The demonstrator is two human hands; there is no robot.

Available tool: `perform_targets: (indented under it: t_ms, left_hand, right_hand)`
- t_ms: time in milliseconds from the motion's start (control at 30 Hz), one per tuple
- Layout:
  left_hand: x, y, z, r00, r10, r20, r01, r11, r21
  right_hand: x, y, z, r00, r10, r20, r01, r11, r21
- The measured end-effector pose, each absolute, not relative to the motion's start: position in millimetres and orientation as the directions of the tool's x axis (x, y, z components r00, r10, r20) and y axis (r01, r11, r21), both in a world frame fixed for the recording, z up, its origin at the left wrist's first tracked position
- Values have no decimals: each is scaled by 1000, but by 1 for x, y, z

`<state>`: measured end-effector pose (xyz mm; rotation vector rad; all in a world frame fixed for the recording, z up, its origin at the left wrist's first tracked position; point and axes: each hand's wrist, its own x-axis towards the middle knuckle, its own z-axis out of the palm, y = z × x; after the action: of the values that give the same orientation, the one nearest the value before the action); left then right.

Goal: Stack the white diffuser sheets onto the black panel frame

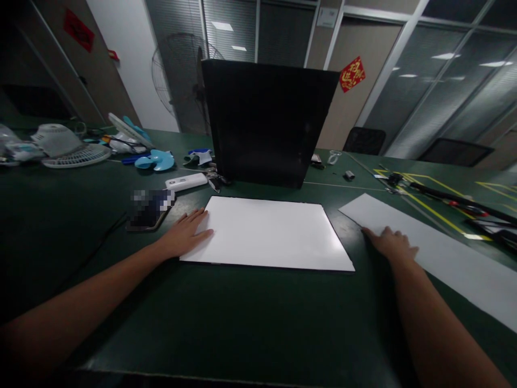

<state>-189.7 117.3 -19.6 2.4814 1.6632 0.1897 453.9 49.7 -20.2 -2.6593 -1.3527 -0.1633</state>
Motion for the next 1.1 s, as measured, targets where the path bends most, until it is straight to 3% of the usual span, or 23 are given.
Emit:
perform_targets:
  t_ms: [100,400,567,633,733,800,900,1100]
  left_hand:
    - [-190,117,-19,377,926,18,907,-374,192]
    - [-187,113,-12,372,928,-1,913,-365,182]
    - [-188,113,-13,369,929,0,913,-363,185]
    - [-189,114,-14,369,929,4,913,-363,188]
    - [-190,114,-15,370,929,22,910,-367,193]
    - [-190,114,-16,372,928,30,907,-370,200]
    - [-190,113,-15,370,929,28,907,-367,205]
    - [-189,112,-13,370,929,15,910,-366,195]
  right_hand:
    - [452,50,-23,664,747,36,744,-656,-126]
    - [401,44,5,539,816,208,836,-548,-14]
    - [357,46,16,200,929,312,963,-245,112]
    - [331,43,14,-10,948,318,990,-36,138]
    - [287,34,8,-435,844,314,900,405,160]
    - [258,28,6,-621,726,296,782,600,167]
    - [226,20,5,-720,631,289,690,696,201]
    - [205,12,5,-721,621,307,685,706,182]
